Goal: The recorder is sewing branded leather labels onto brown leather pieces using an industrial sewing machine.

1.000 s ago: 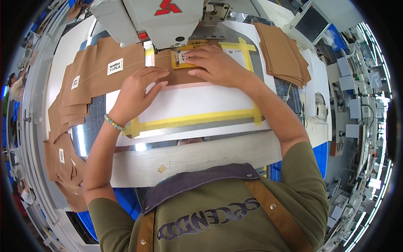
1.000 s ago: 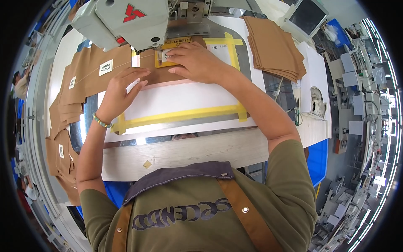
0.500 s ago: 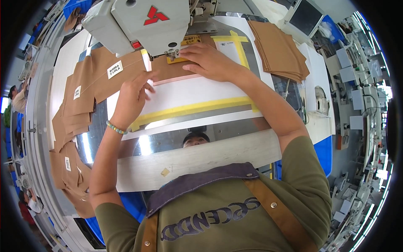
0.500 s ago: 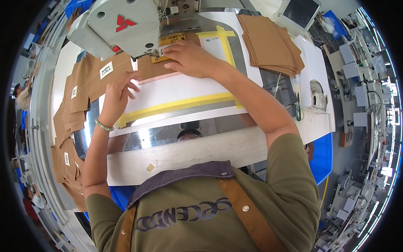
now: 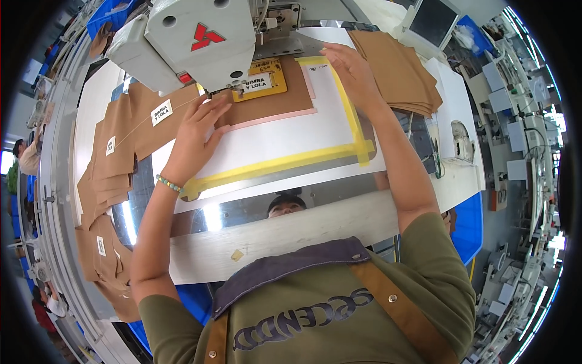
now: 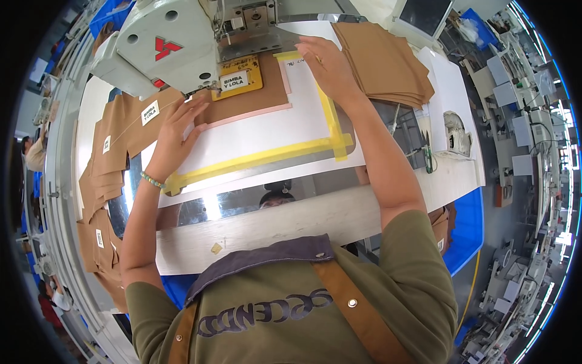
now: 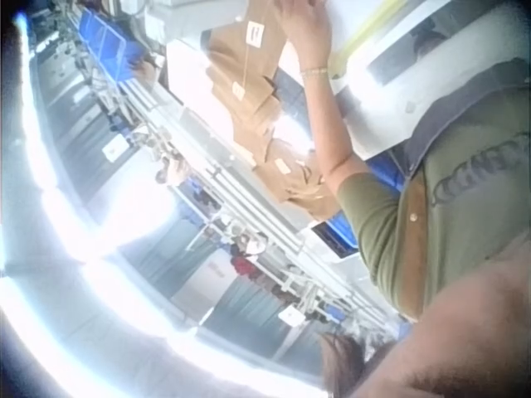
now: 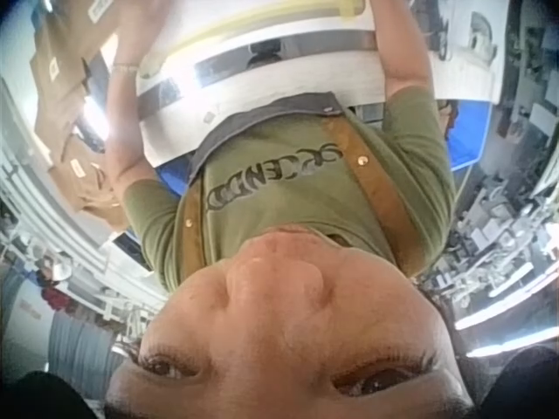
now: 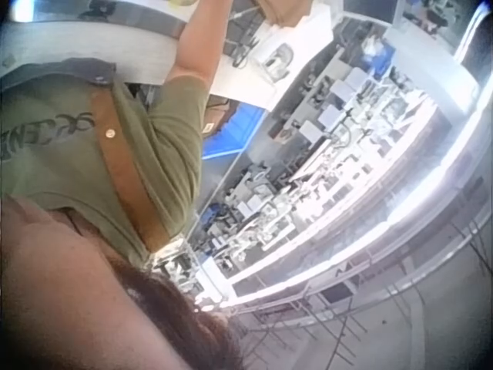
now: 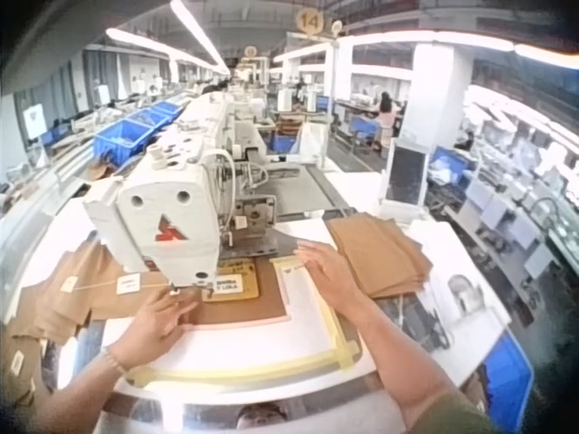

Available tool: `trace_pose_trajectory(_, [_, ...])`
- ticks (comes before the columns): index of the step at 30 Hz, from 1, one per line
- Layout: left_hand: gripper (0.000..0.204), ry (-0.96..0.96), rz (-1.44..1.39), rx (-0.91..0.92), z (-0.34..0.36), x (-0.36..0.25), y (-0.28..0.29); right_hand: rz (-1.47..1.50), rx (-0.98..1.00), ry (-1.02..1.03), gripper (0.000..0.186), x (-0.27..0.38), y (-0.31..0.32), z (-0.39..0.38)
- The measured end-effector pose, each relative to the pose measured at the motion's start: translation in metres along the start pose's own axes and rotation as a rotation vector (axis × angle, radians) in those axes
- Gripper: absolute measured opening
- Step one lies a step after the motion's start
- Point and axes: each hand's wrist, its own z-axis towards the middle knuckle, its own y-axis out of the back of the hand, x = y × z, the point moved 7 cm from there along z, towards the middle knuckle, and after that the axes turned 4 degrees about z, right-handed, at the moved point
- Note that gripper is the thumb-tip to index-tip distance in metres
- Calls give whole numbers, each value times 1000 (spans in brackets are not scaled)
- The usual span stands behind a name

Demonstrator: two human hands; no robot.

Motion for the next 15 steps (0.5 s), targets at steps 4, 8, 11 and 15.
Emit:
trace_pose_trajectory(4, [51,27,-39,74,9,-5,-11,50,-35,-84,40,-9,4,-2])
trace_pose_trajectory(8, [50,-18,-1,77,13,-5,-16,36,-54,-32,41,-5,2,-3])
trace_pose_trajectory(11, [47,-27,19,86,16,-8,-19,5,-7,0,41,-5,-1,-4])
trace_pose_trajectory(15, [47,-12,56,117,21,-14,-27,6,28,-9,43,-13,0,-7])
